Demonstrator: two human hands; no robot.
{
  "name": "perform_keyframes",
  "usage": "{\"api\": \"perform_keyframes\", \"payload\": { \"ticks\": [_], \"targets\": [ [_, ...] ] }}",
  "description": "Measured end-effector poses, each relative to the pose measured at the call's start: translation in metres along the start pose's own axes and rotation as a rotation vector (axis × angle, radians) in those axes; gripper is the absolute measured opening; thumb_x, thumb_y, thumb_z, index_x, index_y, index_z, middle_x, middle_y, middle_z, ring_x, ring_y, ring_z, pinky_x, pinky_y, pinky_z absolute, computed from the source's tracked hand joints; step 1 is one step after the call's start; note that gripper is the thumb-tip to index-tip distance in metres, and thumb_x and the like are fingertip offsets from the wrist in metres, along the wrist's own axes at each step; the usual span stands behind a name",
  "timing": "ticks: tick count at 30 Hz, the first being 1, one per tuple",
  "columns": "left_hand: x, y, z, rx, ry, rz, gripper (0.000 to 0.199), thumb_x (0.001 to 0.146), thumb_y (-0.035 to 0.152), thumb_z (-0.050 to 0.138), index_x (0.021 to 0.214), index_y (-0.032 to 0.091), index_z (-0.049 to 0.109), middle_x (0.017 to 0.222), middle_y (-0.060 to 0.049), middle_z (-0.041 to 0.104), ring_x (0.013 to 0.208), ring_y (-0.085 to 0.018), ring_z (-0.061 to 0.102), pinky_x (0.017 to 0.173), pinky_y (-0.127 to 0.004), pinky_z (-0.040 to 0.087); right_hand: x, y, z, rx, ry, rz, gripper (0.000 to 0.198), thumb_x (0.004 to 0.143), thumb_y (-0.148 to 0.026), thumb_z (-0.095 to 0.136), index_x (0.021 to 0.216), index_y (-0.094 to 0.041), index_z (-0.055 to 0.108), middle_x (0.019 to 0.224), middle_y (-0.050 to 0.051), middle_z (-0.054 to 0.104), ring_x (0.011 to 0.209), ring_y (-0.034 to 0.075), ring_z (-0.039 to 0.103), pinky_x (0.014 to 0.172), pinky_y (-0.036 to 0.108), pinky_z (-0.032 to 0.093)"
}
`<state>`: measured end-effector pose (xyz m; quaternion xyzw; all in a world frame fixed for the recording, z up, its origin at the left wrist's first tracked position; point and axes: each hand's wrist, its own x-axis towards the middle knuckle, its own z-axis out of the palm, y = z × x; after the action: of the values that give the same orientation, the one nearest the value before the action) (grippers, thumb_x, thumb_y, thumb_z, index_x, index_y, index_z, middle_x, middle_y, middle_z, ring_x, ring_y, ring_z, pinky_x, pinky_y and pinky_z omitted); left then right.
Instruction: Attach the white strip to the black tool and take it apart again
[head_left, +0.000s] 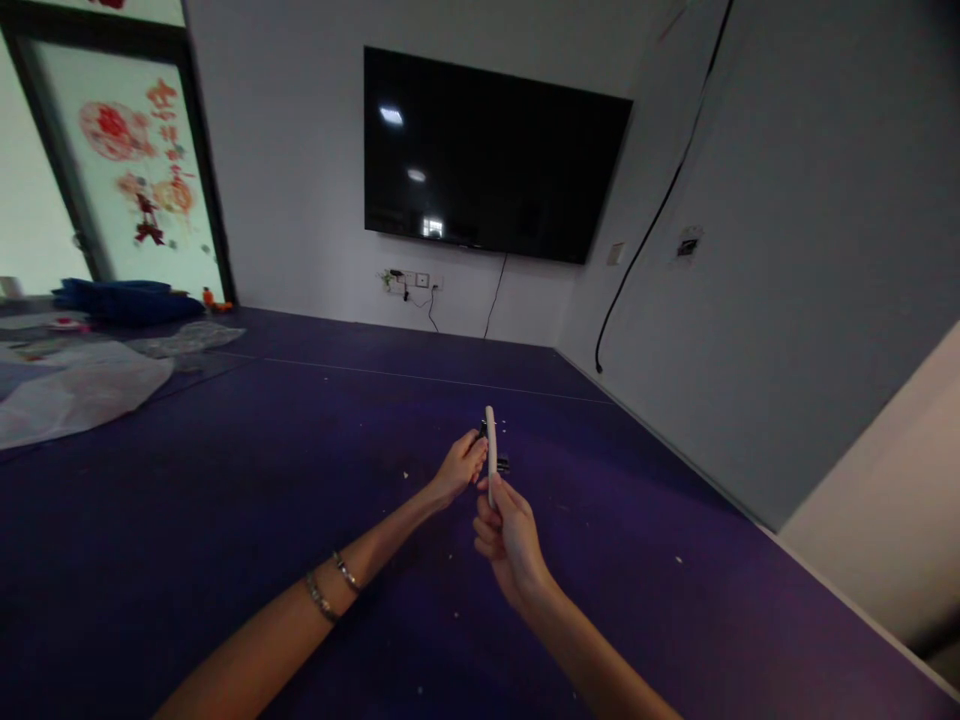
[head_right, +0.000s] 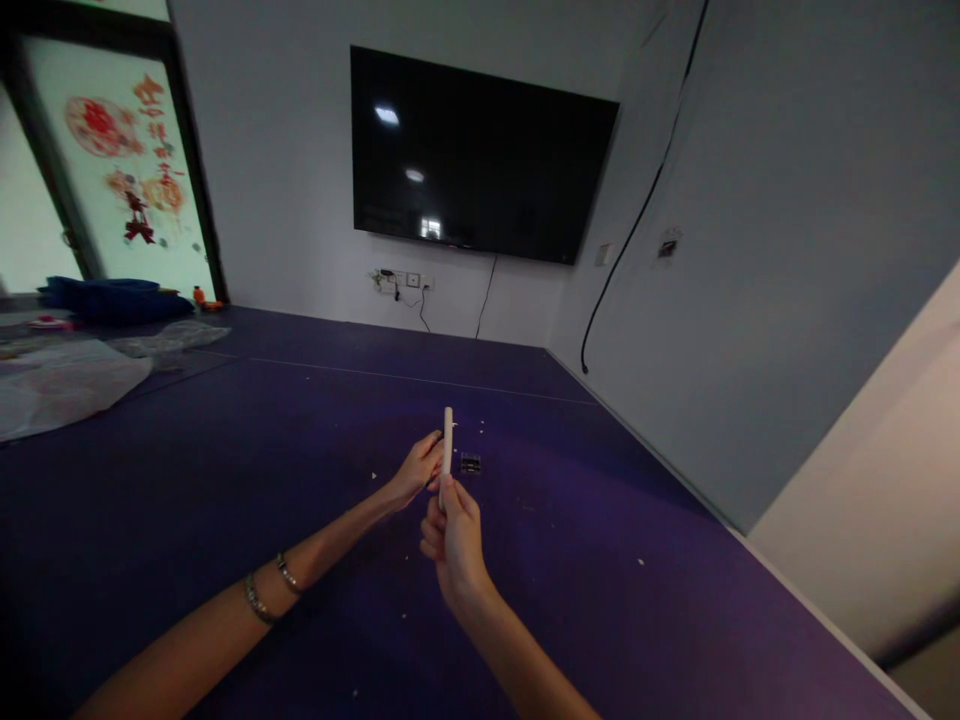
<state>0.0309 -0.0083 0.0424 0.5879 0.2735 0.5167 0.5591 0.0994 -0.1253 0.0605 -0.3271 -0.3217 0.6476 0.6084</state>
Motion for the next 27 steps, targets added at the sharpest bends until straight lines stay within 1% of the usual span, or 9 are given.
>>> {"api": "perform_keyframes", "payload": {
  "ticks": [3, 8, 13, 19, 24, 27],
  "targets": [
    [-0.001, 0.001, 0.001, -0.031, -0.017, -0.006, 0.031, 0.076, 0.045, 0.054, 0.072, 0.018, 0.039, 0.05, 0.01, 0.035, 0.036, -0.002, 0.029, 0.035, -0.016, 0.023, 0.002, -0.001, -0.001, 0.003, 0.01, -0.012, 0.038, 0.064, -0.051, 0.066, 0.075, -0.02, 0.046, 0.044, -0.013, 0.026, 0.034, 0.001, 0.011, 0.034, 0.017, 0.004],
    [-0.003, 0.005, 0.001, 0.012, 0.008, 0.015, 0.028, 0.077, 0.044, 0.051, 0.073, 0.018, 0.04, 0.049, 0.01, 0.034, 0.036, -0.003, 0.029, 0.035, -0.016, 0.024, -0.003, 0.004, -0.001, -0.017, 0.013, 0.044, 0.037, 0.066, -0.051, 0.064, 0.077, -0.02, 0.048, 0.045, -0.012, 0.027, 0.034, 0.001, 0.012, 0.034, 0.017, 0.004],
    [-0.003, 0.004, 0.002, -0.01, -0.012, 0.007, 0.029, 0.077, 0.044, 0.052, 0.071, 0.019, 0.039, 0.049, 0.01, 0.034, 0.035, -0.002, 0.028, 0.035, -0.016, 0.023, 0.0, -0.002, 0.001, 0.02, 0.002, -0.008, 0.037, 0.064, -0.049, 0.066, 0.075, -0.02, 0.046, 0.044, -0.013, 0.026, 0.034, 0.001, 0.01, 0.034, 0.017, 0.003],
    [-0.004, 0.005, 0.001, 0.031, 0.01, 0.004, 0.029, 0.078, 0.044, 0.05, 0.071, 0.018, 0.04, 0.049, 0.01, 0.034, 0.035, -0.002, 0.029, 0.035, -0.015, 0.024, -0.006, 0.006, -0.001, -0.003, 0.022, 0.069, 0.038, 0.066, -0.051, 0.064, 0.077, -0.019, 0.049, 0.044, -0.013, 0.026, 0.034, 0.001, 0.012, 0.034, 0.017, 0.004],
    [-0.004, 0.004, 0.003, 0.009, 0.002, -0.022, 0.03, 0.077, 0.045, 0.052, 0.072, 0.019, 0.039, 0.049, 0.01, 0.035, 0.034, -0.002, 0.029, 0.034, -0.015, 0.024, -0.002, 0.005, 0.0, 0.02, 0.017, 0.01, 0.039, 0.063, -0.05, 0.067, 0.075, -0.02, 0.046, 0.044, -0.013, 0.026, 0.034, 0.001, 0.012, 0.034, 0.017, 0.004],
    [-0.003, 0.005, 0.003, -0.013, 0.009, -0.022, 0.03, 0.076, 0.045, 0.053, 0.072, 0.018, 0.04, 0.049, 0.01, 0.034, 0.034, -0.002, 0.028, 0.034, -0.015, 0.023, -0.003, 0.01, -0.001, 0.017, 0.037, 0.035, 0.039, 0.064, -0.052, 0.066, 0.076, -0.02, 0.047, 0.045, -0.013, 0.026, 0.034, 0.001, 0.013, 0.034, 0.017, 0.004]
  ]
}}
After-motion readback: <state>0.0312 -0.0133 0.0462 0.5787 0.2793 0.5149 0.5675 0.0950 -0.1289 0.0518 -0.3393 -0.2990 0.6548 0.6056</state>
